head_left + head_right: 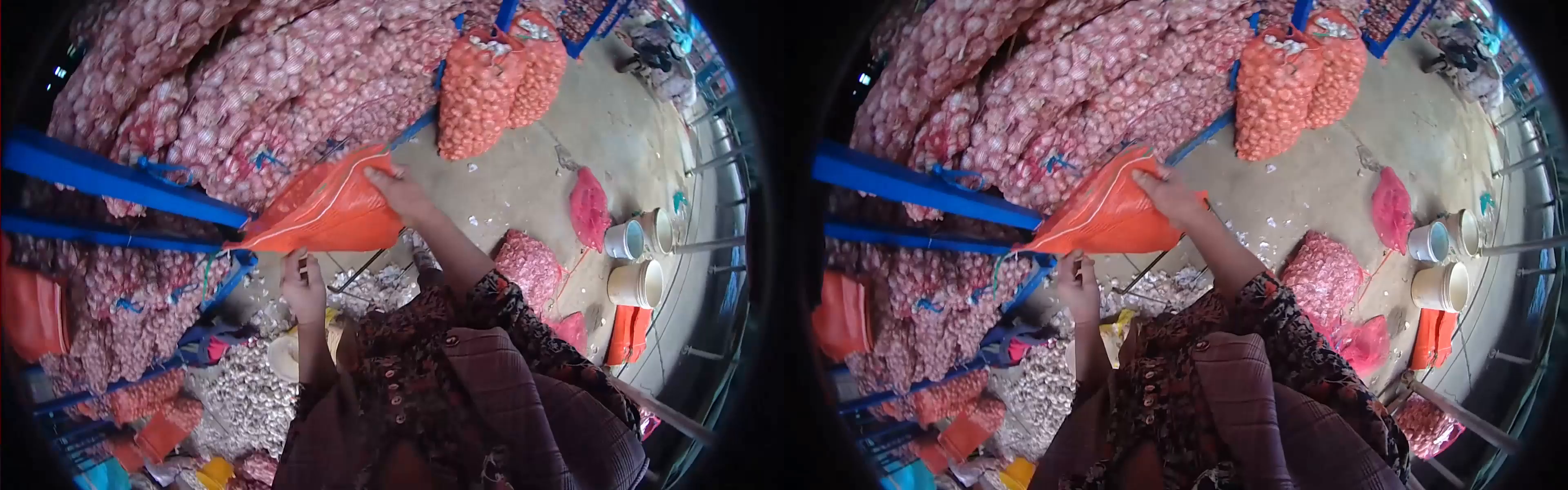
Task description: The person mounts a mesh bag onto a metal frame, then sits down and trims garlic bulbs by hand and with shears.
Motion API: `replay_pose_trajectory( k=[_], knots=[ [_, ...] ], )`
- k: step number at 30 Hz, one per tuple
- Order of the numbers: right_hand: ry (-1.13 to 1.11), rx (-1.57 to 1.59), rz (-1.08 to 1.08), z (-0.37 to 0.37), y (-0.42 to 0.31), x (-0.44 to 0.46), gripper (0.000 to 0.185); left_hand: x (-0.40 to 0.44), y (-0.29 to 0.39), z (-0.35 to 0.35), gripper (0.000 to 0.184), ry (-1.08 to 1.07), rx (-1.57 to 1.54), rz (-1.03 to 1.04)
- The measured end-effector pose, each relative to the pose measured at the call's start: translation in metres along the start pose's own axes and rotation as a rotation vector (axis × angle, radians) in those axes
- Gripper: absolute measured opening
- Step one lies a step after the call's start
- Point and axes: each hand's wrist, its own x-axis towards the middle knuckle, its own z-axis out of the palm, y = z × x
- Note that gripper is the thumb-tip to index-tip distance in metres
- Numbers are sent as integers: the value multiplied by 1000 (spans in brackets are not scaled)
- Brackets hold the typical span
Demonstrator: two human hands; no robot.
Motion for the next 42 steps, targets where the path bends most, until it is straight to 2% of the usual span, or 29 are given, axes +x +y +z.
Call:
replay_pose_trajectory(
  k=[1, 2, 5, 7, 8, 10, 11, 13, 14, 16, 17, 19, 20, 22, 23, 25, 26, 27, 29, 30, 31, 33, 34, 35, 38, 42],
  knots=[
    [23, 47, 59, -4, -14, -6, 20, 4, -9, 3, 19, 54, -15, -76],
    [-53, 102, 37, -13, -20, -9, 19, 7, -14, 7, 18, 128, 26, -27],
    [-106, 99, 71, -36, -15, -16, 20, 11, -11, 11, 28, 146, 98, -63],
    [-142, 88, 70, -41, -13, -20, 21, 15, 26, 9, 46, 181, 115, -72],
    [-155, 82, 87, -43, -13, -22, 21, 15, 30, 7, 46, 195, 122, -89],
    [-173, 67, 113, -44, -14, -24, 22, 17, 35, 3, 61, 185, 269, 105],
    [-184, 63, 127, -46, -12, -24, 22, 21, 40, 2, 61, 195, 277, 91],
    [-266, 18, 76, -51, -12, -25, 22, 31, 49, 3, 61, -139, 339, 349],
    [-275, 13, 87, -54, -13, -27, 22, 33, 48, 7, 61, -131, 342, 337],
    [-290, -96, 52, -57, -19, -28, 24, 44, 47, 16, 60, -338, 262, 362],
    [-296, -96, 51, -60, -23, -28, 24, 48, 43, 21, 60, -334, 266, 363],
    [-381, -199, 52, -65, -32, -31, 28, 51, 31, 33, 55, -523, 42, 225],
    [-382, -202, 50, -69, -36, -32, 28, 49, 26, 41, 55, -521, 40, 227],
    [-459, -248, 146, -74, -43, -31, 30, 49, 33, 54, 49, -338, -481, -172],
    [-458, -250, 133, -76, -46, -28, 30, 53, 35, 60, 49, -340, -483, -159],
    [-534, -229, 133, -81, -45, -26, 32, 55, 53, 68, 44, -401, -219, 81],
    [-559, -150, 128, -85, -44, -25, 31, 58, 35, 80, 35, -473, -163, 321],
    [-545, -152, 164, -93, -42, -27, 31, 50, 20, 91, 35, -481, -178, 286],
    [-514, -91, 182, -100, -37, -25, 29, 43, -3, 99, 29, -648, -443, -116],
    [-431, -72, 105, -103, -32, -23, 27, 37, -15, 97, 22, -522, -506, -282],
    [-435, -85, 125, -109, -33, -20, 27, 34, -15, 87, 22, -509, -518, -298],
    [-290, -208, 18, -118, -32, -7, 25, 28, -14, 56, 19, -534, -558, -383],
    [-267, -366, -56, -117, -32, -2, 25, 27, -8, 48, 18, -559, -524, -394],
    [-277, -355, -55, -114, -29, 3, 25, 29, -7, 42, 18, -552, -511, -395],
    [-181, -603, -333, -110, -33, 27, 24, 46, -7, 40, 17, -645, -604, -342],
    [-181, -625, -255, -92, -55, 46, 21, 64, -6, 46, 21, -570, -510, -358]
  ],
)
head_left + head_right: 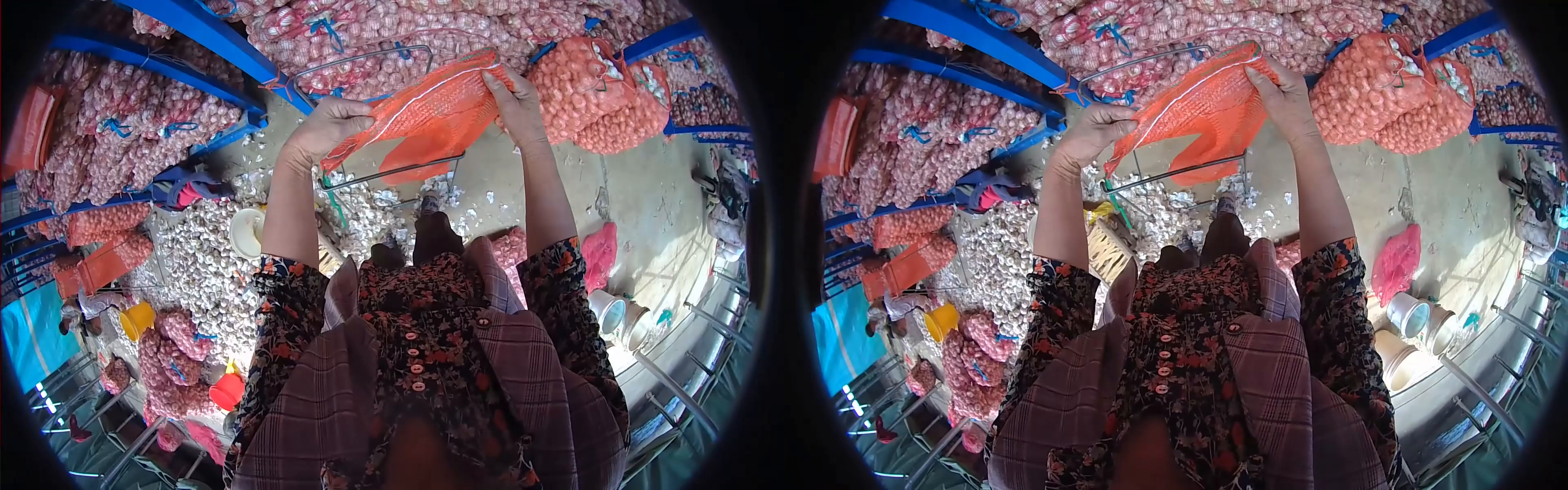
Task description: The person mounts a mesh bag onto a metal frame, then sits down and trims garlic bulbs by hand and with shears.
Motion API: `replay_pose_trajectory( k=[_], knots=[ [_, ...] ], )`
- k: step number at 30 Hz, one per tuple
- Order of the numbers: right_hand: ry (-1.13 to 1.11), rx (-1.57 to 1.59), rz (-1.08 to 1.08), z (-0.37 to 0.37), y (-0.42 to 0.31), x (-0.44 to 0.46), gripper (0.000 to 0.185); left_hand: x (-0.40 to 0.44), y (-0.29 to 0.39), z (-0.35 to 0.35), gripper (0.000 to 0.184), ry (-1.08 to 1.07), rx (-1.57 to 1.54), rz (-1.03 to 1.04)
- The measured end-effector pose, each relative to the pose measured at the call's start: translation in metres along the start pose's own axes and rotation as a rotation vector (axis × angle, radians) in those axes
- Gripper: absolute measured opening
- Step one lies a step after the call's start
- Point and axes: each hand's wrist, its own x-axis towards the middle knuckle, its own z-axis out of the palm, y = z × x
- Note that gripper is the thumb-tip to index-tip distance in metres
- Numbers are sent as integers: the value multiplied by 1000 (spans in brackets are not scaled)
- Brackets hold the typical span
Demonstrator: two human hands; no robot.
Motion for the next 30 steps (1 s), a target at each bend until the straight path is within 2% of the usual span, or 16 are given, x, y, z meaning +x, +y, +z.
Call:
replay_pose_trajectory(
  k=[6, 8, 9, 11, 12, 14, 15, 17, 18, 19, 20, 21, 24, 26, 27, 30],
  knots=[
    [-205, -238, -129, -27, 6, 64, 28, 45, 8, 3, 13, 168, -7, -29],
    [28, -424, -323, -25, -10, 70, 48, 59, 8, 5, 11, 221, 103, 9],
    [11, -423, -320, -20, -24, 76, 48, 65, 6, 7, 9, 264, 217, 41],
    [-172, -617, -555, -2, -48, 83, 61, 79, -11, 12, 10, 276, 167, 65],
    [-188, -615, -541, 14, -43, 84, 61, 81, -16, 17, 11, 309, 250, 95],
    [-520, -961, -696, 44, -27, 96, 46, 86, -10, 29, 16, 397, 332, 163],
    [-529, -954, -696, 52, -13, 108, 46, 87, -5, 29, 16, 403, 333, 155],
    [-963, -1015, -324, 65, 18, 126, 34, 86, 0, 28, 22, 373, 586, 152],
    [-974, -1007, -321, 66, 29, 123, 34, 83, 0, 27, 16, 409, 596, 139],
    [-823, -990, -323, 63, 37, 119, 29, 81, -9, 21, 16, 413, 595, 129],
    [-670, -971, -326, 60, 42, 118, 23, 78, -24, 10, 14, 447, 866, -12],
    [-677, -968, -331, 55, 42, 115, 23, 76, -41, -3, 13, 476, 1135, -158],
    [-517, -859, -391, 40, 43, 110, 18, 62, -101, -51, 16, 709, 1202, -304],
    [-473, -861, -407, 31, 45, 112, 18, 44, -124, -83, 15, 741, 1238, -170],
    [-479, -869, -394, 25, 51, 115, 18, 37, -131, -97, 15, 768, 1232, -51],
    [-543, -759, -141, 13, 91, 147, 19, 30, -152, -140, 8, 769, -42, -181]
  ],
)
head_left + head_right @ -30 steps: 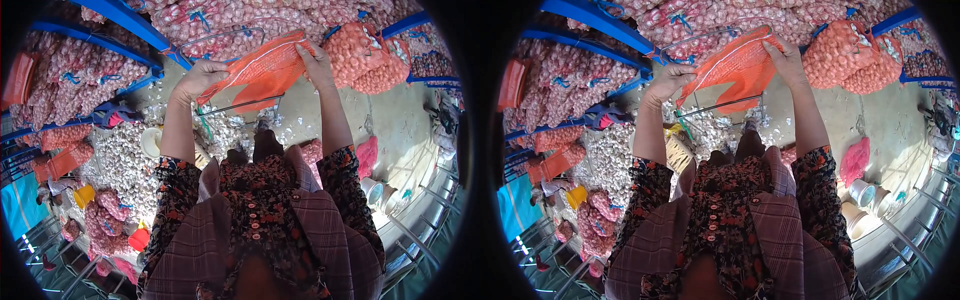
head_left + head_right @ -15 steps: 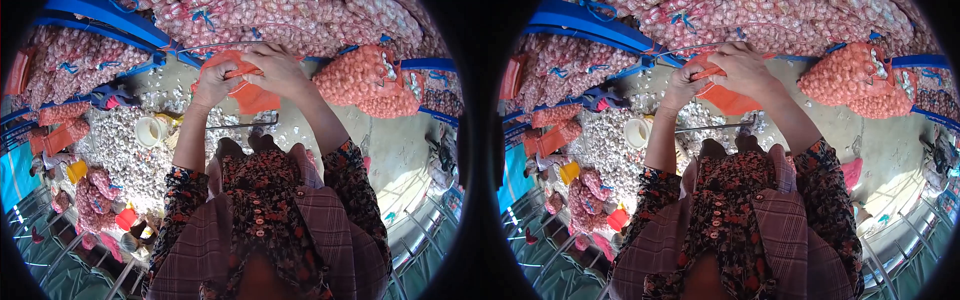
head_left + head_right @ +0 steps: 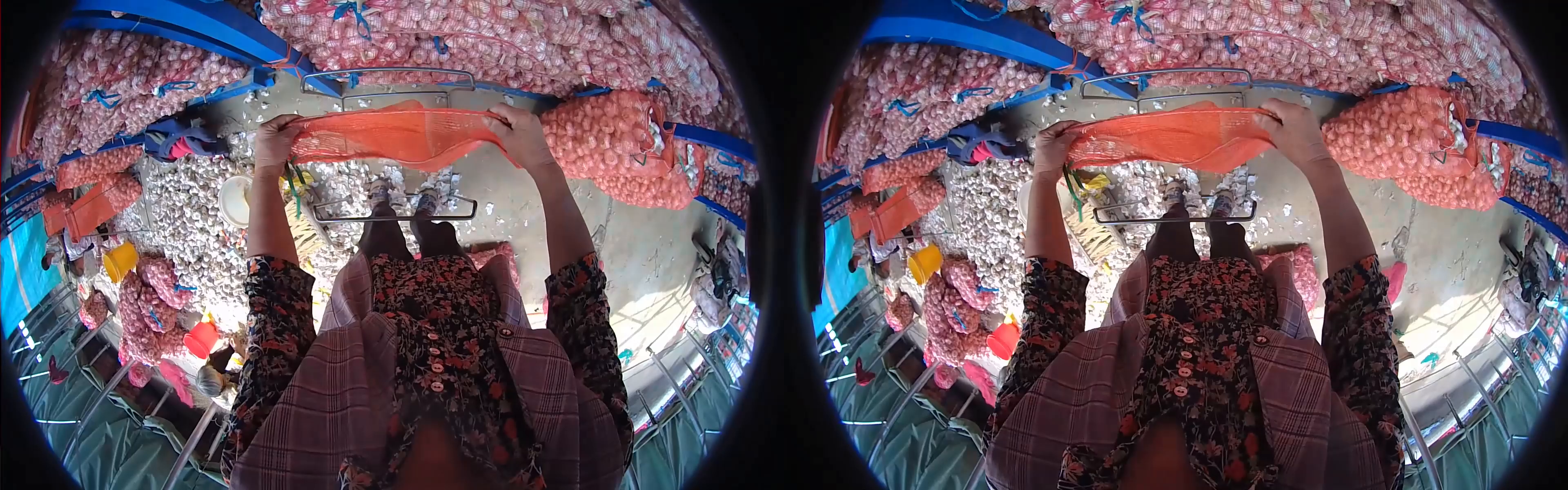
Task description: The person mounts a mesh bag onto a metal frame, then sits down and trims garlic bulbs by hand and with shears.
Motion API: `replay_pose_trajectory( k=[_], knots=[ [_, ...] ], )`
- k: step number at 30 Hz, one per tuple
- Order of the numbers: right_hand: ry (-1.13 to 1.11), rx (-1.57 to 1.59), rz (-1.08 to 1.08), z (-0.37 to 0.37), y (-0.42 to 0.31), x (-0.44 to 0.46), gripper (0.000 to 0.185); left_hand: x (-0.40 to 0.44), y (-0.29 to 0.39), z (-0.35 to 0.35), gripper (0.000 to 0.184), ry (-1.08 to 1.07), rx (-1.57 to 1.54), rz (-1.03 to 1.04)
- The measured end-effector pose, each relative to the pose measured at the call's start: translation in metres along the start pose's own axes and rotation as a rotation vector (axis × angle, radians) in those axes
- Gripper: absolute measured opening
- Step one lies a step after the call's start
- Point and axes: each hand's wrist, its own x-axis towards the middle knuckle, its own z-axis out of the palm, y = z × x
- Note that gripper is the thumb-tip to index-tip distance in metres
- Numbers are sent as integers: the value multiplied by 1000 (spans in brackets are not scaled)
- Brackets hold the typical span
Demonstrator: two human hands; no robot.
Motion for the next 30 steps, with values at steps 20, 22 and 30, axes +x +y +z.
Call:
replay_pose_trajectory(
  k=[20, 22, 30],
  knots=[
    [-46, 1537, 827, 105, 99, 43, 23, 61, -66, -42, 20, -219, -530, -285],
    [183, 1688, 827, 100, 69, 31, 25, 44, -66, -36, 28, -288, -657, -271],
    [-76, 823, 1025, 108, 81, -5, 9, 42, -104, -44, 36, 49, 892, 83]
  ],
)
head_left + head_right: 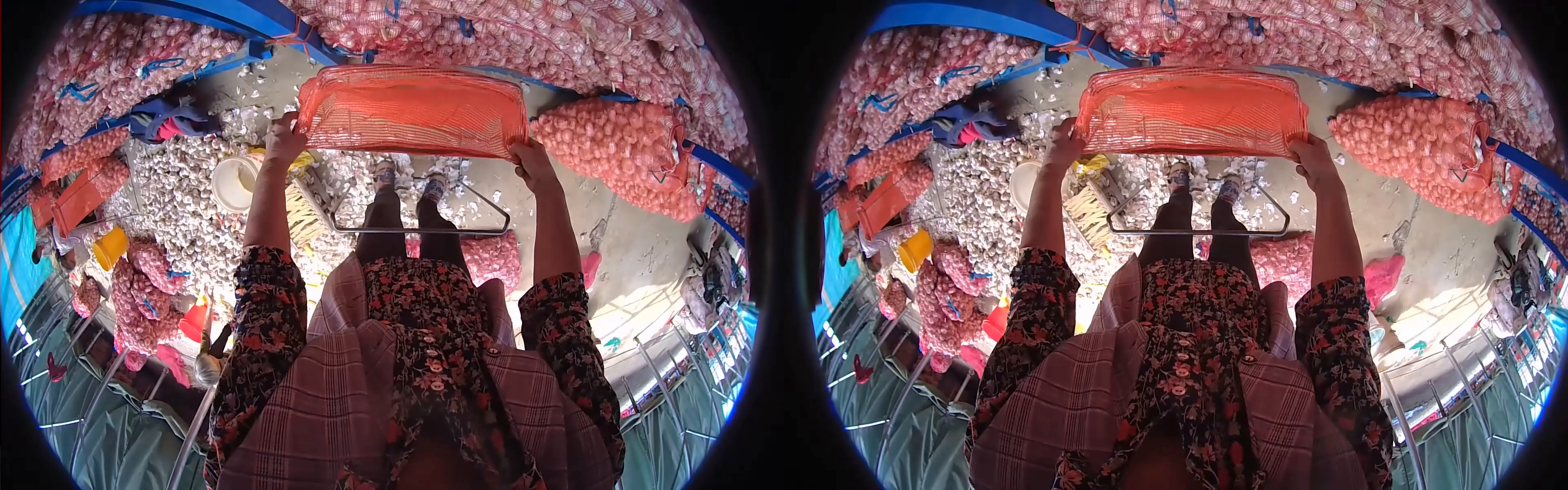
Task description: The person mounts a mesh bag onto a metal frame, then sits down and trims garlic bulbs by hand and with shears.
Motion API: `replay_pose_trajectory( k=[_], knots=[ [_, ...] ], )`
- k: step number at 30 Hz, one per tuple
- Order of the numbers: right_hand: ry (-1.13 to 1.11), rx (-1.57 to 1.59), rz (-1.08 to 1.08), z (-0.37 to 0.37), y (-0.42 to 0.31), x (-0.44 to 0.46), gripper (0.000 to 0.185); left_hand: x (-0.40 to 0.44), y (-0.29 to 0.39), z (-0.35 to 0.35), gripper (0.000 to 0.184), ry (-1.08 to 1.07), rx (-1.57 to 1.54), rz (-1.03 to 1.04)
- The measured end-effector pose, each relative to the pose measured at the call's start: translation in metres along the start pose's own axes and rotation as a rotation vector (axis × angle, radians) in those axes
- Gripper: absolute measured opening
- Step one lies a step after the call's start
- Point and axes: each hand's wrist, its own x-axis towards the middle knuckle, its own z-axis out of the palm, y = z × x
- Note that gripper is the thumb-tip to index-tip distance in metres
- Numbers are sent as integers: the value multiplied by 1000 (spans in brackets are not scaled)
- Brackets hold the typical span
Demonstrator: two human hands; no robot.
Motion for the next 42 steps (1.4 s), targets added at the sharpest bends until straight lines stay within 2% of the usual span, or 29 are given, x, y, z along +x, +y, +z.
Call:
replay_pose_trajectory(
  k=[1, 3, 4, 5, 7, 8, 9, 10, 11, 12, 13, 15, 16, 17, 19, 20, 22, 23, 24, 25, 30, 31, 33, 34, 35, 37, 39, 41, 42],
  knots=[
    [0, -3, 13, 2, 3, -9, 9, -20, 13, -9, 36, -11, 0, -7],
    [151, 6, 48, 9, 12, -30, 14, -52, 38, -27, 35, 1, 144, -246],
    [149, 4, 55, 14, 18, -40, 14, -63, 24, -15, 30, 238, 74, -20],
    [133, 116, 30, 19, 26, -53, 17, -75, 10, -3, 30, 232, 76, -26],
    [52, 314, 7, 15, 46, -66, 24, -106, 44, -6, 21, 135, -634, -291],
    [85, 312, -23, 18, 53, -73, 23, -120, 91, -36, 16, -65, -795, -731],
    [115, 311, -51, 22, 60, -81, 22, -134, 97, -38, 21, -143, -889, -831],
    [108, 310, -45, 26, 67, -88, 22, -149, 84, -28, 22, -15, -512, -548],
    [178, 145, -116, 28, 73, -93, 23, -163, 65, -12, 23, 103, -136, -257],
    [248, -22, -188, 29, 79, -99, 24, -173, 65, -17, 26, 324, 174, 97],
    [245, -24, -185, 27, 86, -107, 24, -182, 66, -21, 26, 322, 175, 93],
    [436, -771, -397, 26, 101, -127, 35, -203, 72, -42, 31, -454, -379, -898],
    [426, -770, -278, 26, 102, -144, 41, -218, 77, -48, 31, -513, -530, -922],
    [423, -769, -281, 21, 108, -153, 41, -230, 81, -51, 32, -570, -683, -939],
    [221, -637, 112, 6, 121, -165, 41, -249, 67, -32, 28, -544, -454, -772],
    [226, -637, 117, 2, 126, -169, 41, -255, 58, -30, 25, -571, -580, -771],
    [72, -504, 128, -5, 134, -173, 42, -256, 66, -47, 17, -658, -898, -787],
    [-9, -435, 132, -7, 137, -175, 43, -259, 65, -49, 16, -591, -1097, -855],
    [-116, -379, 146, -12, 137, -174, 36, -264, 57, -45, 16, -611, -1181, -796],
    [-114, -373, 141, -12, 137, -176, 36, -264, 54, -44, 18, -630, -1263, -730],
    [-271, 27, 36, -14, 146, -181, 22, -278, 53, -29, 20, -419, -1263, -621],
    [-272, 29, 49, -17, 151, -179, 22, -281, 49, -23, 21, -362, -1274, -578],
    [-336, -222, -210, -25, 156, -167, 26, -277, 50, -23, 18, -380, -1235, -591],
    [-360, -279, -258, -28, 151, -166, 30, -271, 56, -25, 15, -386, -1204, -593],
    [-360, -284, -249, -29, 144, -163, 30, -265, 59, -24, 12, -388, -1172, -594],
    [-353, -238, -157, -25, 133, -154, 28, -247, 38, -19, 16, -492, -844, -542],
    [-402, -153, -143, -28, 137, -143, 27, -233, 39, -16, 14, -411, -644, -439],
    [-470, -13, -152, -32, 134, -134, 28, -233, 27, -7, 15, -368, -660, -521],
    [-443, 55, -148, -32, 135, -129, 30, -234, 24, -1, 15, -275, -745, -577]
  ],
)
